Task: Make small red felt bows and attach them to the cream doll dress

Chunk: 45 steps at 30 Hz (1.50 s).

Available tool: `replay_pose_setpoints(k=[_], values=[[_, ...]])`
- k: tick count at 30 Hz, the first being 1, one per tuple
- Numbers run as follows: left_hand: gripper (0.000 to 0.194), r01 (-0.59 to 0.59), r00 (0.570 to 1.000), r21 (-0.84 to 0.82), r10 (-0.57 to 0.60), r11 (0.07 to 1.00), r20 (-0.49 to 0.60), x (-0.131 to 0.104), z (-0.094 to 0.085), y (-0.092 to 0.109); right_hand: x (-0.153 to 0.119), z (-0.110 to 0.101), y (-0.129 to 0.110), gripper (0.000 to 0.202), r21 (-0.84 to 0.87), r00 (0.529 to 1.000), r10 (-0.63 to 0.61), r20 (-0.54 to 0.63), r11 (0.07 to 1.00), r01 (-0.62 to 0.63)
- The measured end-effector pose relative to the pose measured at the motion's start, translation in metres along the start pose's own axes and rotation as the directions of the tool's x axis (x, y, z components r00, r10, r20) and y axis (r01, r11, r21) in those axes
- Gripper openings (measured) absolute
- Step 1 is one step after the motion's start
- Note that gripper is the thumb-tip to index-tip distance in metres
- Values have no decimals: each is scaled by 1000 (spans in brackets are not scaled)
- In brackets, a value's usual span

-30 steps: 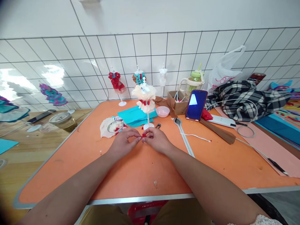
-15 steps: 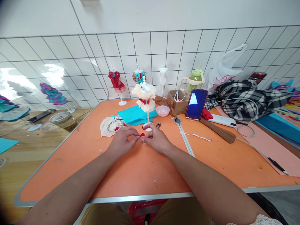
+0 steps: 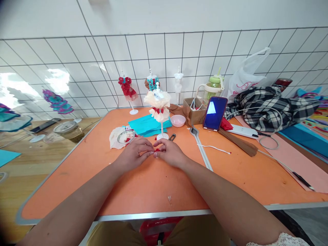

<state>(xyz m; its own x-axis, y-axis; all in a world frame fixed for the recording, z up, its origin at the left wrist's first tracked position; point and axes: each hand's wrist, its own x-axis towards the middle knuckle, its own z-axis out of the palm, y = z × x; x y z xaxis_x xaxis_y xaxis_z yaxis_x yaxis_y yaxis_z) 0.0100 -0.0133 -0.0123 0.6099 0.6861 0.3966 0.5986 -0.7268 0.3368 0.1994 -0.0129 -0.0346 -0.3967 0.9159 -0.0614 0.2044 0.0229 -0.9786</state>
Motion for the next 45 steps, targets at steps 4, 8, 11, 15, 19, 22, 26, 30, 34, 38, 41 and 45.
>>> replay_pose_setpoints(k=[4,8,11,15,19,22,26,30,34,38,41,45], values=[[19,-5,1000,-48,6,999,16,0,-2,-4,1,1,1,26,64,999,-22,46,998,19],[16,-25,1000,-87,26,996,5,-1,-2,-8,1,2,1,22,103,998,-39,50,994,33],[15,-27,999,-95,25,995,-20,-1,-1,-8,0,4,0,20,144,999,-41,36,989,36],[16,43,996,-151,-54,988,-68,0,2,-6,1,4,-2,21,184,999,-51,17,982,47],[18,148,978,-253,-180,956,-108,1,6,-2,1,1,-4,27,240,999,-47,-11,970,48],[16,174,966,-286,-220,942,-138,2,6,0,-1,-4,-6,31,380,999,40,34,924,-50],[15,198,937,-269,-262,943,-229,3,2,1,-3,-9,-6,30,557,968,162,190,794,-242],[15,174,937,-212,-228,962,-263,2,1,-1,-3,-10,-5,27,557,955,190,230,779,-289],[16,132,950,-205,-183,970,-254,2,4,-1,-1,-9,-2,25,552,961,186,207,789,-271],[15,-11,970,-149,-25,989,-241,0,2,0,0,-12,1,27,580,941,189,282,747,-324],[19,-195,957,92,210,976,-199,-5,-5,1,-1,-18,0,27,523,905,228,358,755,-397],[30,-364,918,287,393,886,-49,-8,-12,4,-1,-24,-1,27,339,933,237,271,884,-322]])
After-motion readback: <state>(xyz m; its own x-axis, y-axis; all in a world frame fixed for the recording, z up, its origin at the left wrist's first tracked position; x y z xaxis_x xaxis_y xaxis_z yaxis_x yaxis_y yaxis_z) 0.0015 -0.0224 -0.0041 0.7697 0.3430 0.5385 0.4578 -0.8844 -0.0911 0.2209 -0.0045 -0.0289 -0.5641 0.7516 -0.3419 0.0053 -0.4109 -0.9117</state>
